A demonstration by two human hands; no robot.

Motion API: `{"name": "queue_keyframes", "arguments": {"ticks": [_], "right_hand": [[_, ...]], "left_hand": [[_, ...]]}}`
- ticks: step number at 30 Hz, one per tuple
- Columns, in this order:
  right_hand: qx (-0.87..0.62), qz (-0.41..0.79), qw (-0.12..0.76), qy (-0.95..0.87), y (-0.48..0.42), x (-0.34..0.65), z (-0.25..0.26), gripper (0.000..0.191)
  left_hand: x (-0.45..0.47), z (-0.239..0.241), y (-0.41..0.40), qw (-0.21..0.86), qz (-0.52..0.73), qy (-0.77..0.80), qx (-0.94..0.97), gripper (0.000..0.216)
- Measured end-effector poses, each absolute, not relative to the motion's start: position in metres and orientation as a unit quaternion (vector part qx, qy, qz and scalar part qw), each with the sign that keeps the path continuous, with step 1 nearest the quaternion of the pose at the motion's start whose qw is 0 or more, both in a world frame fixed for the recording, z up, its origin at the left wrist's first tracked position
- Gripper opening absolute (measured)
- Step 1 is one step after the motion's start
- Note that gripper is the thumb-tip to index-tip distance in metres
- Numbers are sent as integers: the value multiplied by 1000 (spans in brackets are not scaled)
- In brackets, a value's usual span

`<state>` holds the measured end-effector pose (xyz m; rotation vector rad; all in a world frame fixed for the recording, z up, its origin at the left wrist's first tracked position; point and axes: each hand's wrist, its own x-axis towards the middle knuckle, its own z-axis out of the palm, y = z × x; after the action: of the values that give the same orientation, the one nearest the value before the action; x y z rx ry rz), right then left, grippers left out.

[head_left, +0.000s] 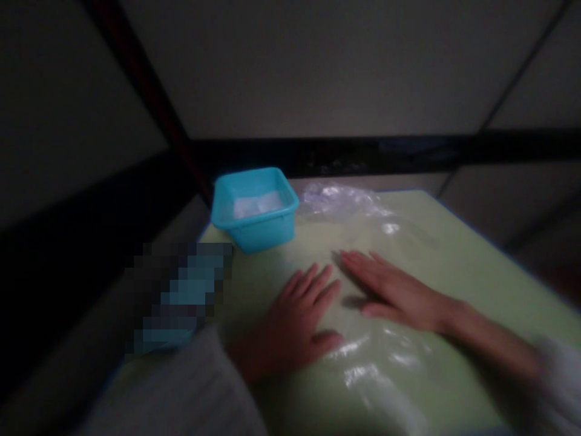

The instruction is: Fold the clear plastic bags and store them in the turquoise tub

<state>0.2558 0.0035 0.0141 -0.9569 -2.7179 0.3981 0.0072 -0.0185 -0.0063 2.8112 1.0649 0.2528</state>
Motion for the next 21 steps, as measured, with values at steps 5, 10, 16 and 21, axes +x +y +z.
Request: {"name": "queue_keyframes", "arguments": {"ticks": [5,10,16,21], "right_hand": [[-354,105,128,-920,12,251,8,73],[-391,85,104,-911,21,252,-3,77],[-401,83,98,-907,21,251,-3,74],[-405,73,97,-906,19,250,-2,74]], "left_hand": [[16,-8,-15,69,118,368,920,67],[15,-15,-4,60,105,406,906,63],[-3,-20,-1,44,109,454,883,60],[-20,-21,18,57,160,511,843,51]]}}
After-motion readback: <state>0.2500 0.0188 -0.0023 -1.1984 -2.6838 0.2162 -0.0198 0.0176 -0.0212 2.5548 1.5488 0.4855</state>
